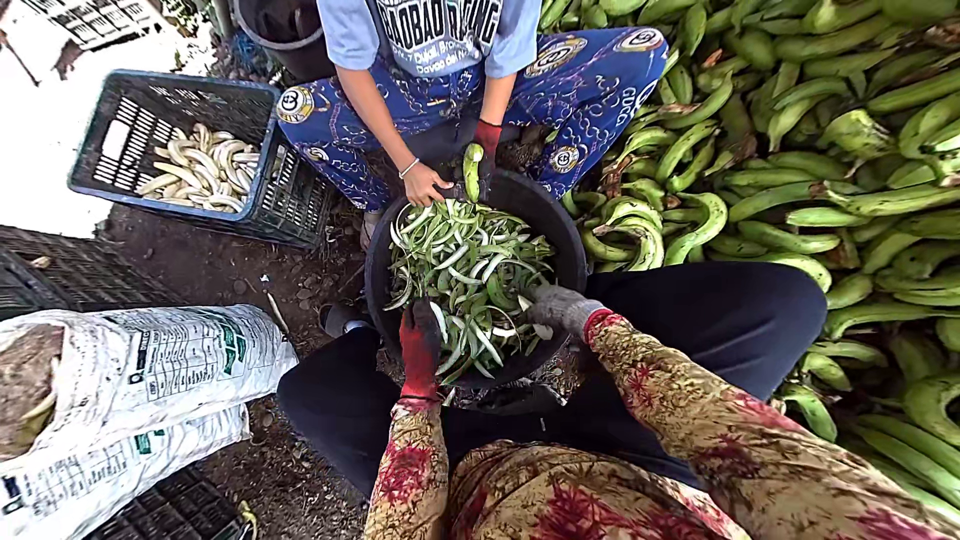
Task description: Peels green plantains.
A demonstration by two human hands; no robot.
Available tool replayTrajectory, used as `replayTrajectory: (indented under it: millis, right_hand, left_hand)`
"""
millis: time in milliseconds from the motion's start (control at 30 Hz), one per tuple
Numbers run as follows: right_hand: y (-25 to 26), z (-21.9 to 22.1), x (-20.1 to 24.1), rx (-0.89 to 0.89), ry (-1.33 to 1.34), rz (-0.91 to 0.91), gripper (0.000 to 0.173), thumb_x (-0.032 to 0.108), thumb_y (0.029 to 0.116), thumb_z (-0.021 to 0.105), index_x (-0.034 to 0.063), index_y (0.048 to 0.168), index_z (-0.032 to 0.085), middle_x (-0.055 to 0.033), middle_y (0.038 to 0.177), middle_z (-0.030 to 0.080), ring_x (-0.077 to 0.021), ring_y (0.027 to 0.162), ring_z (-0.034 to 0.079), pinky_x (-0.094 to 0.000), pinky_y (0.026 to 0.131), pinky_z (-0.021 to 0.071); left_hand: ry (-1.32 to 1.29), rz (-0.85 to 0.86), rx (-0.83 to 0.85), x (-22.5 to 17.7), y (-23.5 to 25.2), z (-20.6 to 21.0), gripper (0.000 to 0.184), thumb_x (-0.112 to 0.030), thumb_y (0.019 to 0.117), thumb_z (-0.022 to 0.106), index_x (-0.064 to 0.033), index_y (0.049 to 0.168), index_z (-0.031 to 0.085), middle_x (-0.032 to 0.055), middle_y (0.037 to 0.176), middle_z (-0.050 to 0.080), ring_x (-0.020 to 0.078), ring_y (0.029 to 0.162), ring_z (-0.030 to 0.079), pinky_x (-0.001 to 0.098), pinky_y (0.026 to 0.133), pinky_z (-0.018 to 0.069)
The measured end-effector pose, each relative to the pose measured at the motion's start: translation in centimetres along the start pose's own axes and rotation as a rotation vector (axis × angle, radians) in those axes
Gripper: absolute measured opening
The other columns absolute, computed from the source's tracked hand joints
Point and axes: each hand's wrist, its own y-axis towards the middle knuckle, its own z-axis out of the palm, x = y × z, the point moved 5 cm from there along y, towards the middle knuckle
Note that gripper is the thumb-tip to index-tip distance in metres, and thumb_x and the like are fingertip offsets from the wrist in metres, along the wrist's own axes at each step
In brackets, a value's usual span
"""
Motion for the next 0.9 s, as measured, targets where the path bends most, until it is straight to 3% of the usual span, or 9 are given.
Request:
replayTrajectory:
  millis: [133,200,267,400,467,533,600,733,900]
  right_hand:
    - [-0.3,-0.3,6.1,0.122,-0.253,-0.098,0.045,0.036,0.0947,0.070,0.0086,0.130,0.064,-0.0240,0.123,0.065,-0.0439,0.118,0.060,-0.0697,0.098,0.0435]
    - [-1.8,-3.2,12.0,-0.061,-0.002,-0.303,0.041,0.030,0.0970,0.069,0.0077,0.131,0.064,-0.0222,0.116,0.068,-0.0399,0.108,0.065,-0.0654,0.094,0.0485]
    - [-5.0,-6.8,18.4,-0.252,0.461,-0.679,0.045,0.020,0.0958,0.066,0.0060,0.138,0.058,-0.0122,0.115,0.070,-0.0216,0.098,0.069,-0.0442,0.088,0.0577]
    - [-10.7,-11.0,24.7,-0.393,0.887,-1.103,0.065,0.019,0.0989,0.064,0.0088,0.156,0.035,-0.0064,0.134,0.061,-0.0126,0.111,0.065,-0.0312,0.093,0.0575]
    - [-10.5,-10.4,23.2,-0.473,0.721,-0.981,0.062,0.031,0.1021,0.060,0.0204,0.158,0.037,-0.0024,0.138,0.061,-0.0103,0.111,0.066,-0.0328,0.091,0.0579]
    - [-7.2,-8.5,19.9,-0.496,0.590,-0.761,0.054,0.041,0.1024,0.056,0.0262,0.153,0.044,-0.0066,0.123,0.067,-0.0171,0.093,0.067,-0.0431,0.074,0.0567]
    - [-2.0,-6.4,16.2,-0.441,0.540,-0.524,0.057,0.048,0.1010,0.056,0.0203,0.151,0.048,-0.0142,0.125,0.066,-0.0290,0.101,0.067,-0.0564,0.083,0.0549]
    - [5.9,-1.5,7.3,-0.416,0.482,-0.067,0.065,0.046,0.0998,0.058,0.0055,0.149,0.047,-0.0240,0.131,0.063,-0.0394,0.120,0.061,-0.0632,0.101,0.0462]
    - [10.4,2.8,2.2,-0.389,0.301,0.172,0.075,0.051,0.0985,0.058,0.0044,0.154,0.039,-0.0287,0.143,0.053,-0.0453,0.132,0.053,-0.0662,0.108,0.0408]
  left_hand:
    - [-0.255,-0.224,-0.101,2.8,-1.4,-2.2,0.038,-0.023,0.1113,0.041,0.0009,0.139,0.052,0.0130,0.102,0.066,0.0140,0.081,0.064,0.0330,0.074,0.0568]
    - [-0.315,-0.265,-0.125,2.6,-1.4,-2.3,0.036,-0.025,0.1115,0.041,0.0005,0.133,0.055,0.0095,0.089,0.064,0.0133,0.069,0.061,0.0322,0.064,0.0555]
    - [-0.360,-0.238,-0.126,2.3,-1.3,-2.2,0.035,-0.026,0.1114,0.041,0.0008,0.128,0.057,0.0065,0.081,0.063,0.0110,0.063,0.059,0.0293,0.058,0.0544]
    - [-0.375,-0.180,-0.114,2.7,-1.2,-2.1,0.035,-0.022,0.1096,0.044,0.0029,0.131,0.056,0.0053,0.085,0.063,0.0073,0.068,0.058,0.0263,0.064,0.0540]
    - [-0.366,-0.187,-0.110,2.6,-0.9,-1.9,0.035,-0.023,0.1100,0.043,0.0022,0.132,0.055,0.0060,0.088,0.063,0.0075,0.071,0.059,0.0266,0.066,0.0542]
    - [-0.378,-0.205,-0.125,2.7,-0.6,-1.5,0.037,-0.024,0.1102,0.043,0.0027,0.131,0.057,0.0062,0.087,0.063,0.0079,0.069,0.058,0.0266,0.064,0.0535]
    - [-0.395,-0.238,-0.126,2.4,-0.5,-1.1,0.037,-0.024,0.1107,0.042,0.0025,0.132,0.056,0.0052,0.086,0.062,0.0068,0.067,0.057,0.0252,0.062,0.0526]
    - [-0.409,-0.286,-0.083,3.7,0.2,0.0,0.039,-0.023,0.1109,0.041,0.0034,0.138,0.052,0.0089,0.094,0.064,0.0096,0.072,0.059,0.0281,0.067,0.0539]
    - [-0.573,-0.306,-0.042,4.7,1.0,1.6,0.032,-0.024,0.1100,0.038,-0.0003,0.122,0.055,0.0002,0.072,0.056,0.0082,0.056,0.054,0.0257,0.054,0.0496]
